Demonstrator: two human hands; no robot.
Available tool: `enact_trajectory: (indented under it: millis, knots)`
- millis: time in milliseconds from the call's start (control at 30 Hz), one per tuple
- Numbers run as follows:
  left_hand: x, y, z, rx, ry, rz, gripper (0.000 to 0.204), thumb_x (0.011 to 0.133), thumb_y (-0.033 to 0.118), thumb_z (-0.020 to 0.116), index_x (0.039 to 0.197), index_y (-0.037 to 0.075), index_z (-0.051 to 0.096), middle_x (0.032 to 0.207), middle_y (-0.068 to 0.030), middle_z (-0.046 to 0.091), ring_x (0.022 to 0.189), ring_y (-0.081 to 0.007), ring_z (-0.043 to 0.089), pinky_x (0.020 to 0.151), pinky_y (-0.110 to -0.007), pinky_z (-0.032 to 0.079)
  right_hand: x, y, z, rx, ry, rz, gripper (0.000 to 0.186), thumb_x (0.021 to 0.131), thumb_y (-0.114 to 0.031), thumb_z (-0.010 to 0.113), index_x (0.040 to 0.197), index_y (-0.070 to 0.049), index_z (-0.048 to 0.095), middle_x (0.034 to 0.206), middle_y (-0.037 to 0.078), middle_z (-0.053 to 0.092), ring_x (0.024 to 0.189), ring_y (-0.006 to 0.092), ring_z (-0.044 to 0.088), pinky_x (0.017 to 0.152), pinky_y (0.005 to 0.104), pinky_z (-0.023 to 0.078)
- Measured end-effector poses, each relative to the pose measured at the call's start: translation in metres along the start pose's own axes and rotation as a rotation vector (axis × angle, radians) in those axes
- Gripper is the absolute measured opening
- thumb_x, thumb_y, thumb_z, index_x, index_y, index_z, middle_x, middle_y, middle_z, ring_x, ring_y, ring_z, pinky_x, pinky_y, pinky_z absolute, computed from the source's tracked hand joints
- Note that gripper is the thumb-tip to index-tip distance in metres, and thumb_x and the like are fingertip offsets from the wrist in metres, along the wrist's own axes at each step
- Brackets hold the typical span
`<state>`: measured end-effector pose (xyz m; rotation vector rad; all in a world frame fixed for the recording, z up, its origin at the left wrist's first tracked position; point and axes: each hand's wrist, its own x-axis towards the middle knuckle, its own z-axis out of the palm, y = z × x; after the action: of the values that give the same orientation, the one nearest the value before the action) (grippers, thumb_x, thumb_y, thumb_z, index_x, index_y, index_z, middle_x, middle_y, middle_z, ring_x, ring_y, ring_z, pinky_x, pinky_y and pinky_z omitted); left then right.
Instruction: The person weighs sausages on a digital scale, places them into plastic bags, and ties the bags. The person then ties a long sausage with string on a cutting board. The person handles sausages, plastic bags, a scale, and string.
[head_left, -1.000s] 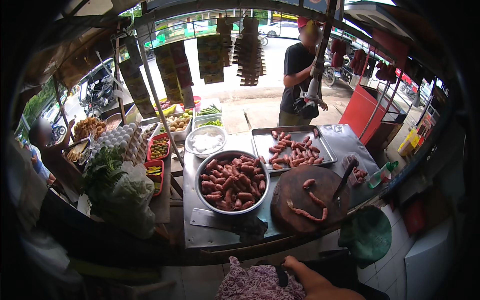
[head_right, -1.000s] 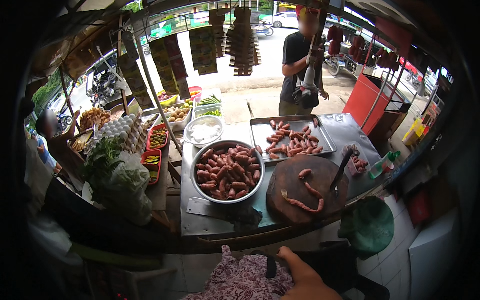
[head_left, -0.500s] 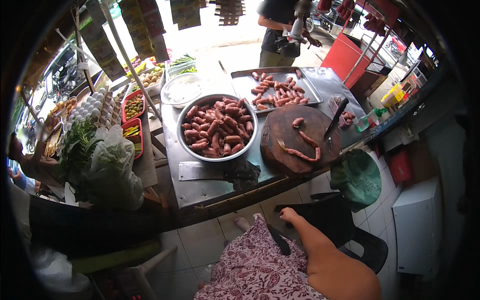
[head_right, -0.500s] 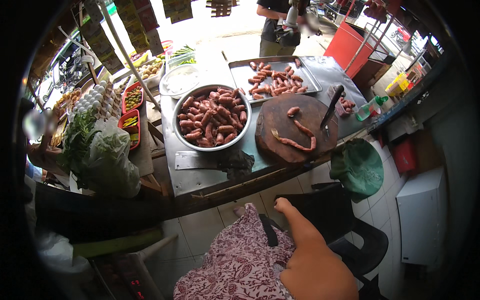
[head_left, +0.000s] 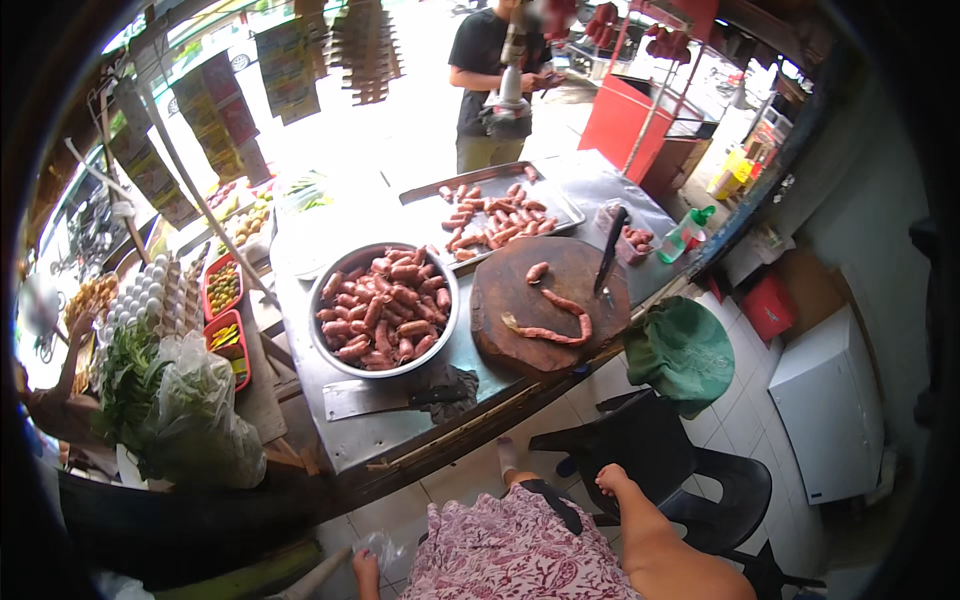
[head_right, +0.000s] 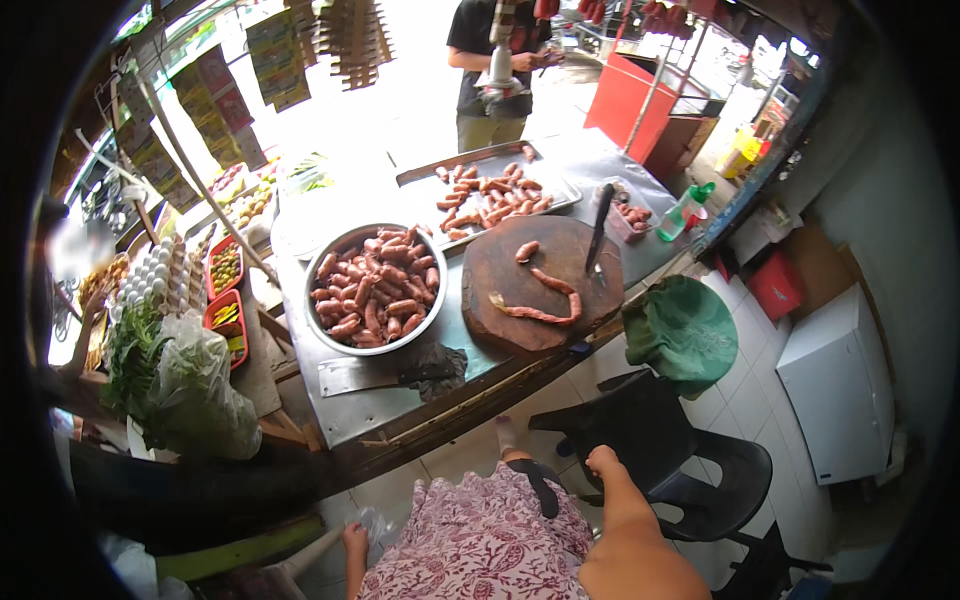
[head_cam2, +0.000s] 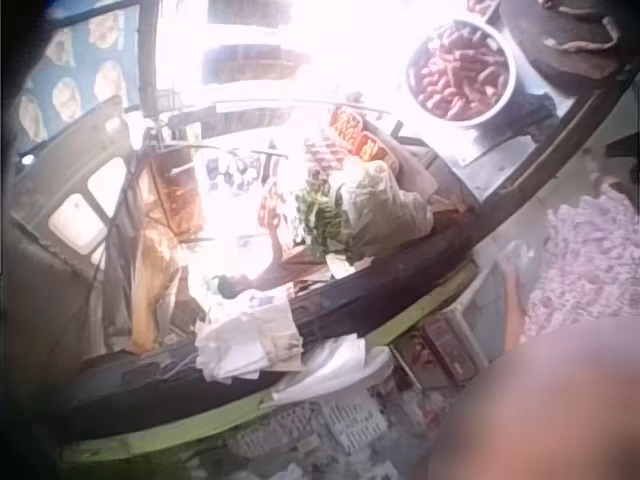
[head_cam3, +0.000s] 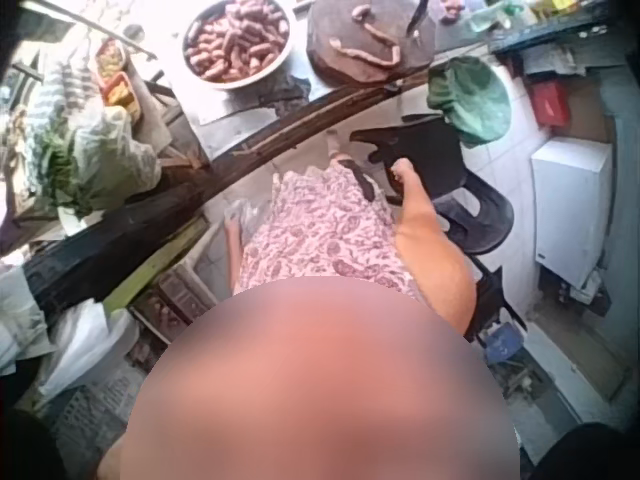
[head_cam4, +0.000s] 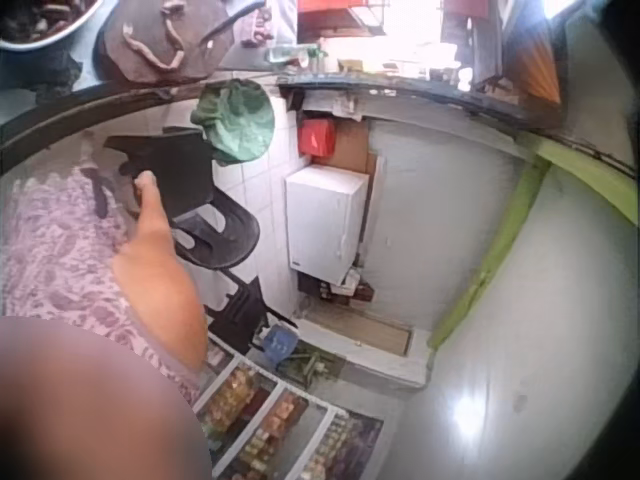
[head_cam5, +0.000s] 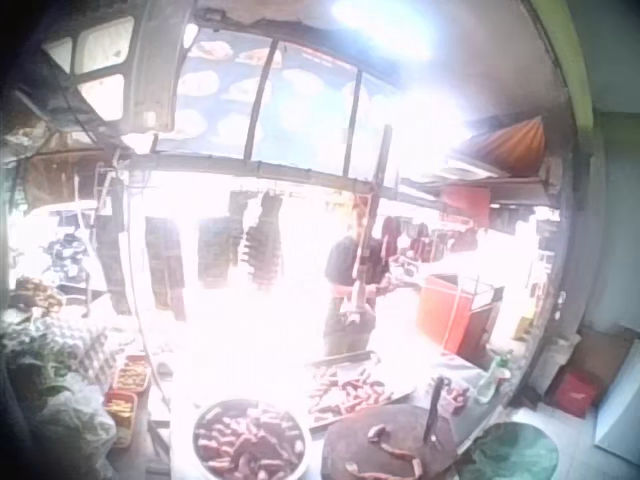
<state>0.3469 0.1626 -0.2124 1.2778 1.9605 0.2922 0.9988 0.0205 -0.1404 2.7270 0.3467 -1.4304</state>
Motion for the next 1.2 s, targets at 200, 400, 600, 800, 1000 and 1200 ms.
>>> enact_trajectory:
  millis: [200, 400, 600, 800, 1000, 1200]
  knots:
    - [-0.023, 0.06, 0.032, -0.214, -0.039, -0.345, 0.035, 0.076, 0.007, 0.07, 0.11, 0.002, 0.07, 0.093, -0.0163, 0.071, 0.082, -0.0237, 0.068, 0.073, -0.036, 0.054, -0.045, -0.159, -0.038, -0.241, -0.406, -0.523, 0.023, 0.088, -0.025, 0.069, 0.093, -0.003, 0.073, 0.076, 0.011, 0.072, 0.065, 0.0256, 0.069, 0.06, 0.042, 0.054]
    - [-0.076, 0.113, 0.091, 0.15, -0.185, -0.263, 0.035, 0.075, 0.023, 0.065, 0.102, 0.003, 0.073, 0.098, -0.0159, 0.073, 0.096, -0.0322, 0.069, 0.087, -0.042, 0.051, -0.098, -0.37, 0.021, -0.281, 0.147, -1.746, 0.025, 0.079, -0.008, 0.06, 0.103, -0.007, 0.062, 0.102, 0.013, 0.062, 0.098, 0.0351, 0.059, 0.085, 0.0422, 0.05]
    - [-0.011, 0.203, 0.118, 0.041, -0.219, -0.267, 0.038, 0.076, 0.025, 0.067, 0.107, 0.004, 0.071, 0.104, -0.017, 0.07, 0.099, -0.0338, 0.066, 0.091, -0.043, 0.049, -0.07, -0.441, 0.085, -0.926, 0.248, -1.641, 0.05, 0.089, -0.02, 0.046, 0.138, -0.007, 0.05, 0.139, 0.019, 0.047, 0.124, 0.0341, 0.047, 0.102, 0.0498, 0.039]
    - [0.048, 0.246, 0.102, -0.025, -0.204, -0.185, 0.041, 0.077, 0.027, 0.068, 0.111, 0.005, 0.069, 0.109, -0.0182, 0.068, 0.103, -0.0355, 0.064, 0.094, -0.045, 0.046, -0.071, -0.463, 0.111, -0.962, 0.06, -1.582, 0.026, 0.089, -0.018, 0.048, 0.101, -0.005, 0.068, 0.103, 0.015, 0.07, 0.099, 0.0304, 0.067, 0.084, 0.061, 0.047]
    - [0.076, 0.27, 0.092, -0.046, -0.215, -0.118, 0.045, 0.077, 0.029, 0.07, 0.115, 0.005, 0.068, 0.115, -0.0193, 0.065, 0.107, -0.0371, 0.061, 0.097, -0.047, 0.044, -0.091, -0.478, 0.09, -0.639, -0.117, -1.394, 0.039, 0.101, -0.025, 0.034, 0.095, -0.005, 0.068, 0.09, 0.018, 0.071, 0.084, 0.0382, 0.07, 0.073, 0.0487, 0.056]
    - [0.077, 0.287, 0.091, -0.049, -0.253, -0.058, 0.049, 0.078, 0.031, 0.072, 0.12, 0.006, 0.066, 0.12, -0.0205, 0.062, 0.111, -0.0387, 0.059, 0.101, -0.048, 0.041, -0.122, -0.474, 0.061, -0.564, -0.347, -1.403, 0.032, 0.093, -0.015, 0.048, 0.123, -0.003, 0.048, 0.103, 0.023, 0.066, 0.099, 0.0422, 0.065, 0.079, 0.0508, 0.051]
